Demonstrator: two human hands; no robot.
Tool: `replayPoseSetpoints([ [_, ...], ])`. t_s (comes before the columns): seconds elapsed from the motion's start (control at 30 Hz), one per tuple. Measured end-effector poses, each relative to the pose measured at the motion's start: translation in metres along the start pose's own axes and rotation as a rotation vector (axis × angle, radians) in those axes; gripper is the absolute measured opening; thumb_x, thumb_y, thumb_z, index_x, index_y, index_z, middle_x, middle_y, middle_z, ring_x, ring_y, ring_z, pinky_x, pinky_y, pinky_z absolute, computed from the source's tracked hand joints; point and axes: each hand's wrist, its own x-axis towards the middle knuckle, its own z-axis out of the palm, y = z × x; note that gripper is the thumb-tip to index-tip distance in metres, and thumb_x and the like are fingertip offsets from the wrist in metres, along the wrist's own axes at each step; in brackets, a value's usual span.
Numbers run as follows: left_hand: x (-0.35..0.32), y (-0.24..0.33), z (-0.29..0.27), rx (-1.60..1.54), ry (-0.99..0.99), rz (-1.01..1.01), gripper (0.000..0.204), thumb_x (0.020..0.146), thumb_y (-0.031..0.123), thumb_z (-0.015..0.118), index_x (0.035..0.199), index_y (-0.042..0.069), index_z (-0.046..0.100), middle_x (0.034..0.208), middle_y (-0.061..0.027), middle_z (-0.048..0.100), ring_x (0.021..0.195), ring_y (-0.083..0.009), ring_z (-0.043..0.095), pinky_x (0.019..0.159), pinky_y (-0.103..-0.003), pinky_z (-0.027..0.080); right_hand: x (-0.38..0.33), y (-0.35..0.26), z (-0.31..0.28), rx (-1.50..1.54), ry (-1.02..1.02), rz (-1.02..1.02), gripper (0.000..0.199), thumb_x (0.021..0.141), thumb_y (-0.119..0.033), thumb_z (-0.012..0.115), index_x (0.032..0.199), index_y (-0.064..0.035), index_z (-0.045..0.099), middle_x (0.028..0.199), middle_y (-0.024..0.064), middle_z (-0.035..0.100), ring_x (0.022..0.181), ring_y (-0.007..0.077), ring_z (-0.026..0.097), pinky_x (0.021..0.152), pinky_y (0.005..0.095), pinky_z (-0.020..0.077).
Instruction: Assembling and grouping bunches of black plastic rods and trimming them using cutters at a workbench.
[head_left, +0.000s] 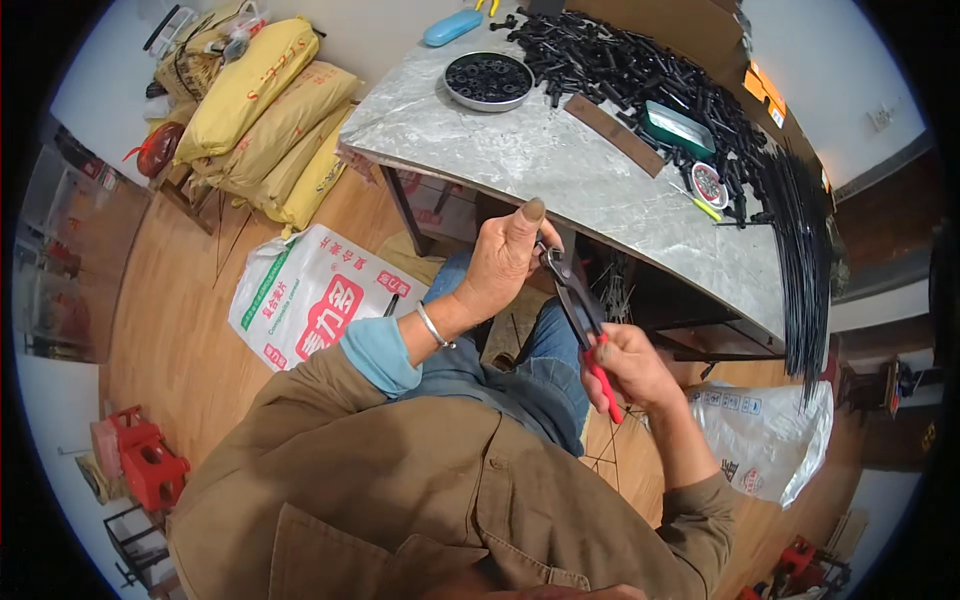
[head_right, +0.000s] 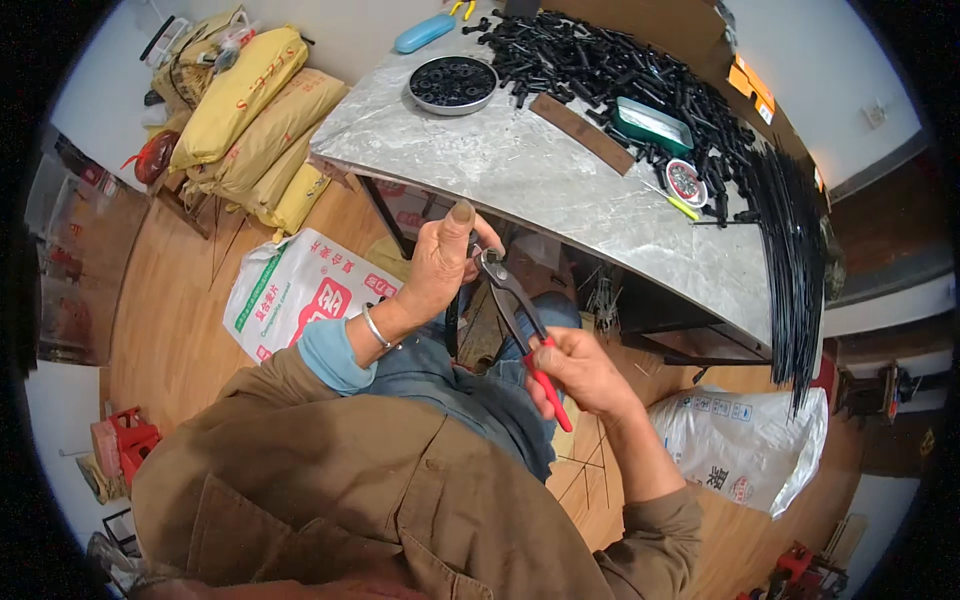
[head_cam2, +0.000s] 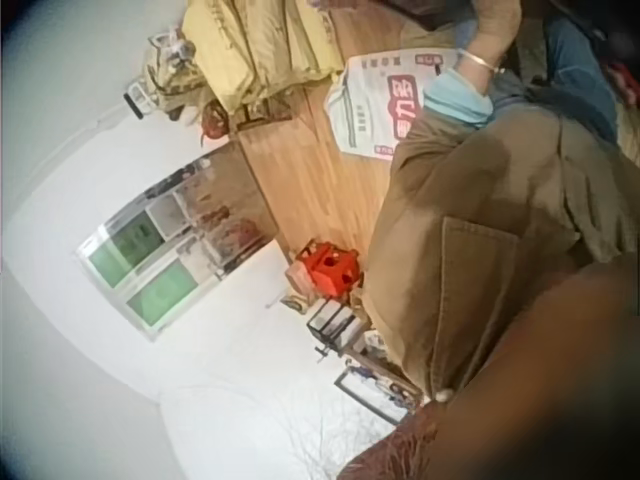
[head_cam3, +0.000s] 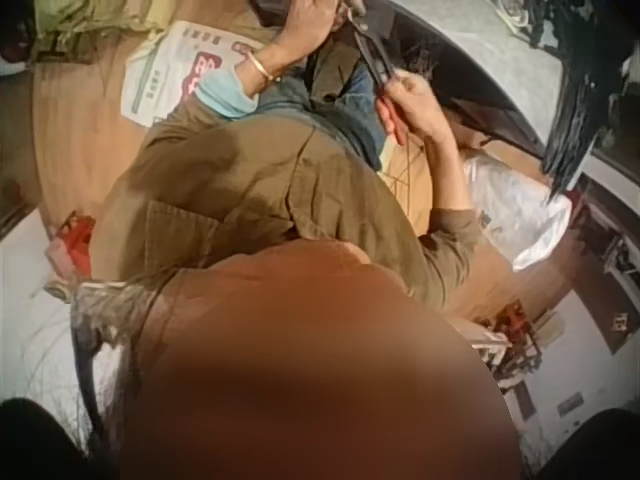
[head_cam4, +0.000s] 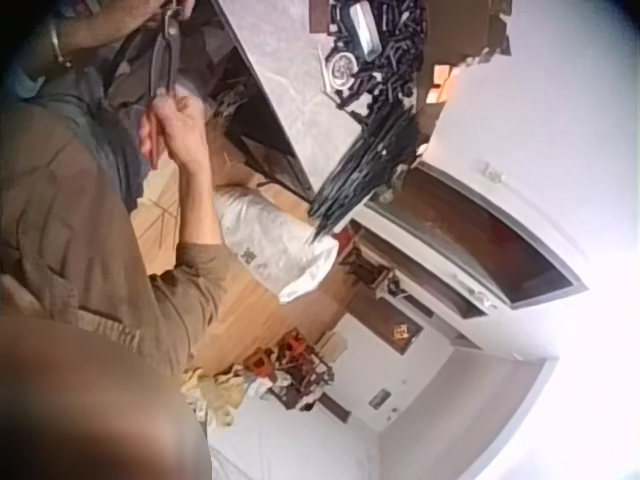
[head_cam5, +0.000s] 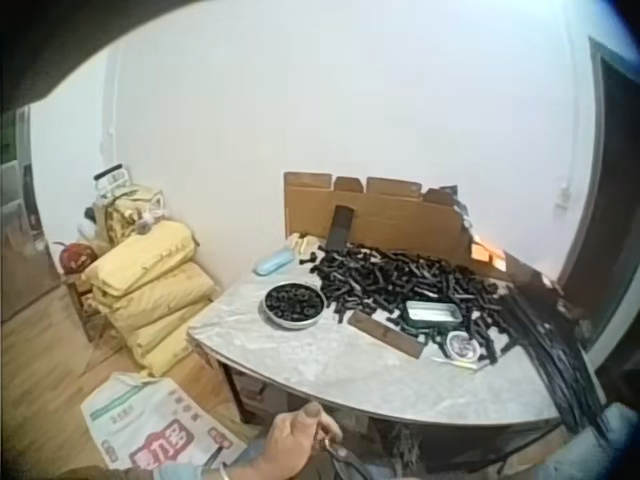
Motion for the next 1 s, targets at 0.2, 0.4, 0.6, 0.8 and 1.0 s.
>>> replayPoseSetpoints([
  [0.2, -0.004, -0.002, 0.002, 0.066, 0.031, 0.01, 0.067, 0.094, 0.059, 0.04, 0.068, 0.0, 0.06, 0.054, 0.0038, 0.043, 0.051, -0.0027, 0.038, 0.047, -0.02, 0.03, -0.003, -0.03, 0.001, -0.68, 0.136, 0.008, 0.029, 0.086, -0.015, 0.061, 0.108, 0.0008, 0.05, 0.074, 0.0066, 0.058, 0.057, 0.0129, 0.057, 0.057, 0.0278, 0.0489],
  [0.4, -0.003, -0.001, -0.004, 0.07, 0.008, -0.025, 0.068, 0.094, 0.059, 0.039, 0.069, 0.0, 0.06, 0.054, 0.0035, 0.043, 0.052, -0.0038, 0.04, 0.047, -0.021, 0.031, -0.007, -0.025, 0.005, -0.31, 0.3, -0.018, 0.039, 0.089, -0.033, 0.063, 0.103, 0.0016, 0.053, 0.071, 0.0078, 0.059, 0.056, 0.0139, 0.057, 0.052, 0.0259, 0.0475],
  [0.6, -0.005, -0.002, 0.002, 0.144, -0.044, 0.054, 0.07, 0.095, 0.059, 0.036, 0.066, -0.001, 0.06, 0.053, 0.0019, 0.042, 0.052, -0.0053, 0.04, 0.048, -0.022, 0.032, -0.006, 0.008, -0.01, 0.03, -0.068, 0.075, 0.03, 0.084, -0.027, 0.068, 0.09, -0.0034, 0.049, 0.058, 0.0067, 0.054, 0.037, 0.0158, 0.052, 0.035, 0.0264, 0.0424],
  [0.8, -0.004, 0.0, 0.004, 0.141, -0.009, 0.023, 0.072, 0.096, 0.058, 0.033, 0.066, -0.001, 0.061, 0.051, 0.001, 0.041, 0.051, -0.006, 0.04, 0.048, -0.023, 0.032, -0.003, -0.023, 0.012, -1.123, 0.442, -0.341, 0.036, 0.084, -0.013, 0.059, 0.115, 0.0026, 0.049, 0.071, 0.0121, 0.056, 0.059, 0.0198, 0.05, 0.059, 0.0313, 0.0446],
  [1.0, -0.001, 0.004, 0.006, 0.155, -0.037, 0.012, 0.074, 0.096, 0.06, 0.032, 0.067, -0.001, 0.062, 0.05, 0.0007, 0.044, 0.049, -0.006, 0.04, 0.048, -0.023, 0.032, -0.002, 0.008, 0.018, -0.089, 0.107, 0.111, 0.038, 0.095, -0.033, 0.054, 0.109, 0.002, 0.056, 0.07, 0.0044, 0.057, 0.056, 0.0132, 0.052, 0.051, 0.0277, 0.0465],
])
